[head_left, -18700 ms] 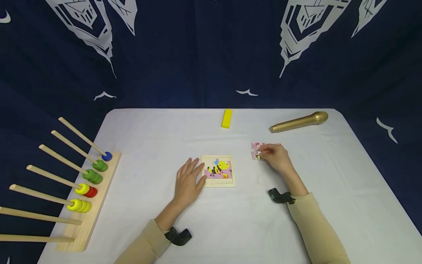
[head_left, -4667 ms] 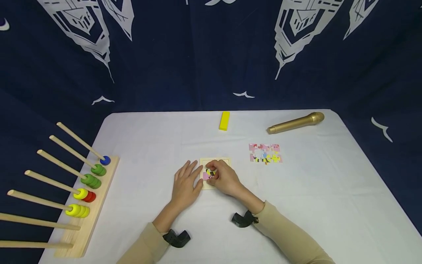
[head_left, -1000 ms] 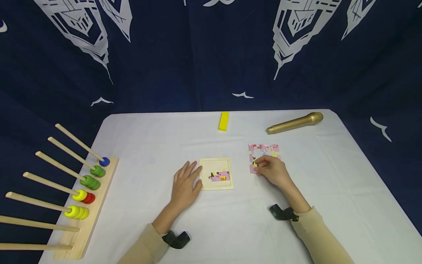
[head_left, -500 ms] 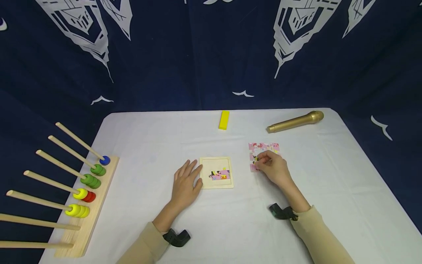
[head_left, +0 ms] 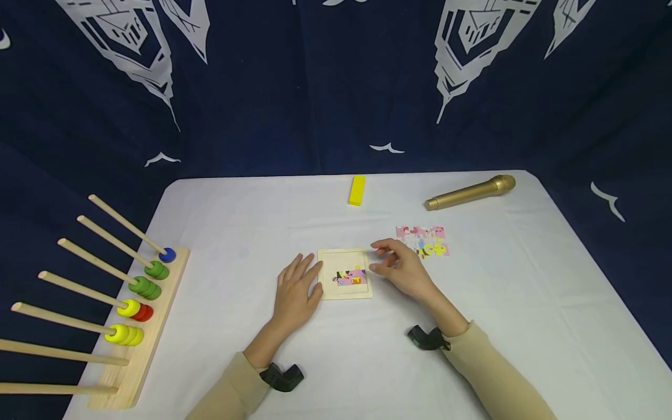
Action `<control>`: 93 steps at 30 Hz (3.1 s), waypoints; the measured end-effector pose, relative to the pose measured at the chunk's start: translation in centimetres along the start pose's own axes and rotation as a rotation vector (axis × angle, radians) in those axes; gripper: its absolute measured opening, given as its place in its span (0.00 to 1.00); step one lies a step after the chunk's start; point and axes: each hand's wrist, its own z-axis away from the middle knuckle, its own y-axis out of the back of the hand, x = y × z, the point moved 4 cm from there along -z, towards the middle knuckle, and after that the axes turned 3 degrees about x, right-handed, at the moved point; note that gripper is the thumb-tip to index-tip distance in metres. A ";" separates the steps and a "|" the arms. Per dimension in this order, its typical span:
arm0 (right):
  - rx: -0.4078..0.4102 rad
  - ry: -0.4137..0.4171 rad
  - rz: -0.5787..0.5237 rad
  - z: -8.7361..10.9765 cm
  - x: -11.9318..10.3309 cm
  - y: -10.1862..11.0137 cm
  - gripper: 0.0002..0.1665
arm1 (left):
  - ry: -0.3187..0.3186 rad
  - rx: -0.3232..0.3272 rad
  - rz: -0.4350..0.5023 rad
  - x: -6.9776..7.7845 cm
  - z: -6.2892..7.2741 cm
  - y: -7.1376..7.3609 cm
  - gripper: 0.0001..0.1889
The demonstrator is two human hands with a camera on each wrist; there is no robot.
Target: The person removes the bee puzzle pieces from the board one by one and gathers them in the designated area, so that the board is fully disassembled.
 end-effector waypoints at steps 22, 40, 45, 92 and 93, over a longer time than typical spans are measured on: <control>-0.096 0.145 0.048 0.2 -1.8 -5.0 0.27 | 0.001 0.002 -0.011 0.3 -0.1 0.2 0.23; -0.059 0.167 0.190 0.4 -1.5 -5.7 0.25 | 0.005 -0.010 -0.023 0.3 -0.1 0.2 0.23; -0.057 0.161 0.214 0.3 -1.3 -6.0 0.24 | 0.002 -0.010 -0.032 0.2 -0.1 0.1 0.23; -0.068 0.180 0.220 0.3 -1.7 -5.8 0.16 | 0.012 -0.016 -0.023 0.2 0.0 0.1 0.23; -0.067 0.182 0.210 0.3 -1.7 -5.8 0.16 | 0.010 -0.014 -0.026 0.2 0.0 0.1 0.23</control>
